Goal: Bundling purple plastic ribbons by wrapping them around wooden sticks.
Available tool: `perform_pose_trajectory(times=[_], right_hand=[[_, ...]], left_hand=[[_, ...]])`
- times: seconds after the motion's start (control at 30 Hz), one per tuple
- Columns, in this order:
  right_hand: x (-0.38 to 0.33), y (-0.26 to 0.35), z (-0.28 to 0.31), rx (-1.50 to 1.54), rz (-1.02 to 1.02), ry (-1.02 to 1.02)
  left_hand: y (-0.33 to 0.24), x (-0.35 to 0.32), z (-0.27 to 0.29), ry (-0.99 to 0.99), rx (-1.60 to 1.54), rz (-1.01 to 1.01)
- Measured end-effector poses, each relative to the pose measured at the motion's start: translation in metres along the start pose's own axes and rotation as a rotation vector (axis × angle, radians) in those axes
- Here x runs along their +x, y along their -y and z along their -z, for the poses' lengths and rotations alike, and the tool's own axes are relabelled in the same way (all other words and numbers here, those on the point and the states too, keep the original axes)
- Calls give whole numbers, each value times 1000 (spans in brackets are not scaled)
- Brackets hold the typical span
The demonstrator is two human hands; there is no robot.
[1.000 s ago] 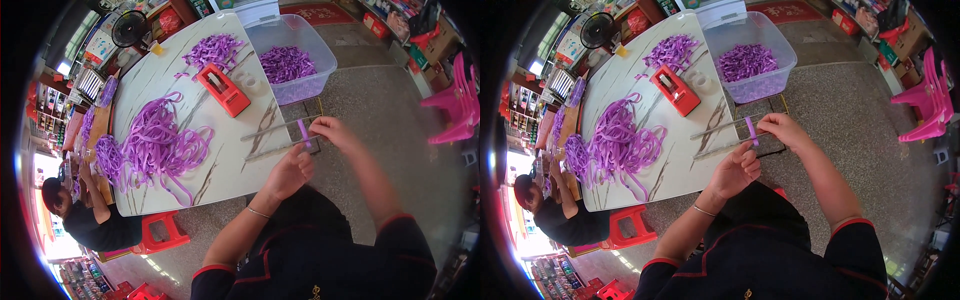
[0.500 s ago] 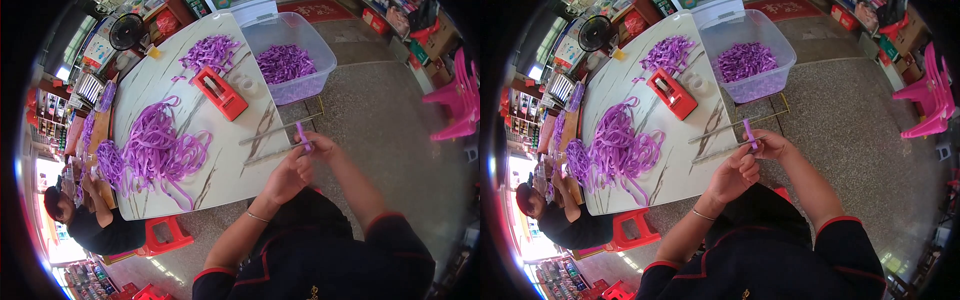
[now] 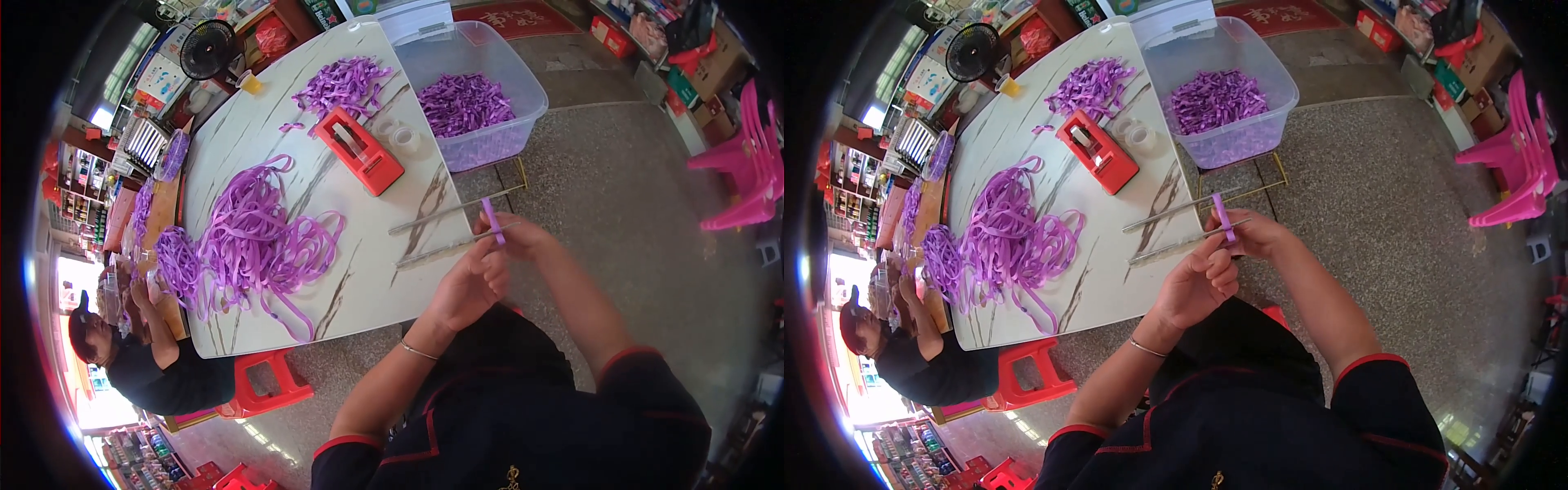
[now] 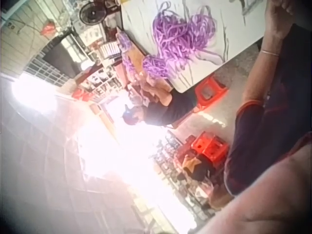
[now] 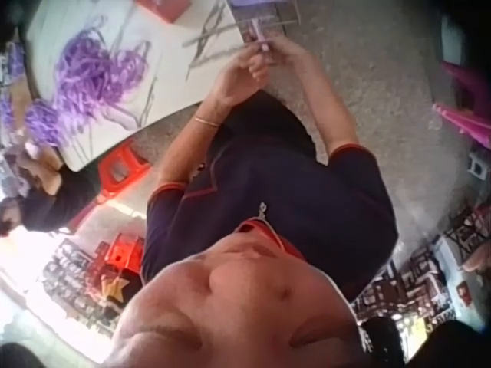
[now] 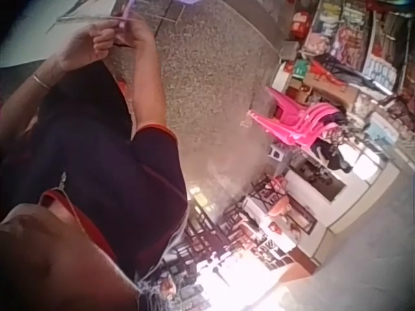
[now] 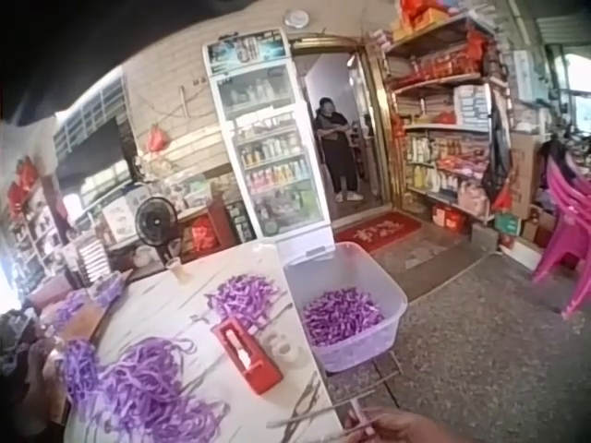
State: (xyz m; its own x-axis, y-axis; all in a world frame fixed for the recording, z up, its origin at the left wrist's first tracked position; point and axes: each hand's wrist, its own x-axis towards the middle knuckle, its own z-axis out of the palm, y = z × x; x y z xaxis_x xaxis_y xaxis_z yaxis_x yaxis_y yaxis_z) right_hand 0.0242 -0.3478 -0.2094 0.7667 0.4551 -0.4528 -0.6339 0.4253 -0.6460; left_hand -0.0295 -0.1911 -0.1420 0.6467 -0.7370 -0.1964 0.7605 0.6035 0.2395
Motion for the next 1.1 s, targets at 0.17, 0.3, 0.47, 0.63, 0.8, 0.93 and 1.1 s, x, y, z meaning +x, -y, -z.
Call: perform_pose_trajectory(times=[0.17,0.3,0.47,0.63,0.8,0.93,1.1], right_hand=[[-28,21,6,-403,262,-441],[-60,37,-53,-1224,608,-753],[-57,37,-68,-1438,673,-770],[-47,51,-32,-909,288,-359],[-15,32,8,-290,40,-113],[12,-8,27,181,85,205],[-23,-5,-44,325,70,502]], left_hand=[[2,0,2,15,-22,-1],[1,-1,3,7,-29,0],[1,-1,5,-15,-23,-1],[0,-2,3,16,-19,-3],[1,0,8,52,-14,-4],[2,3,1,56,5,9],[-3,-6,9,46,13,-27]])
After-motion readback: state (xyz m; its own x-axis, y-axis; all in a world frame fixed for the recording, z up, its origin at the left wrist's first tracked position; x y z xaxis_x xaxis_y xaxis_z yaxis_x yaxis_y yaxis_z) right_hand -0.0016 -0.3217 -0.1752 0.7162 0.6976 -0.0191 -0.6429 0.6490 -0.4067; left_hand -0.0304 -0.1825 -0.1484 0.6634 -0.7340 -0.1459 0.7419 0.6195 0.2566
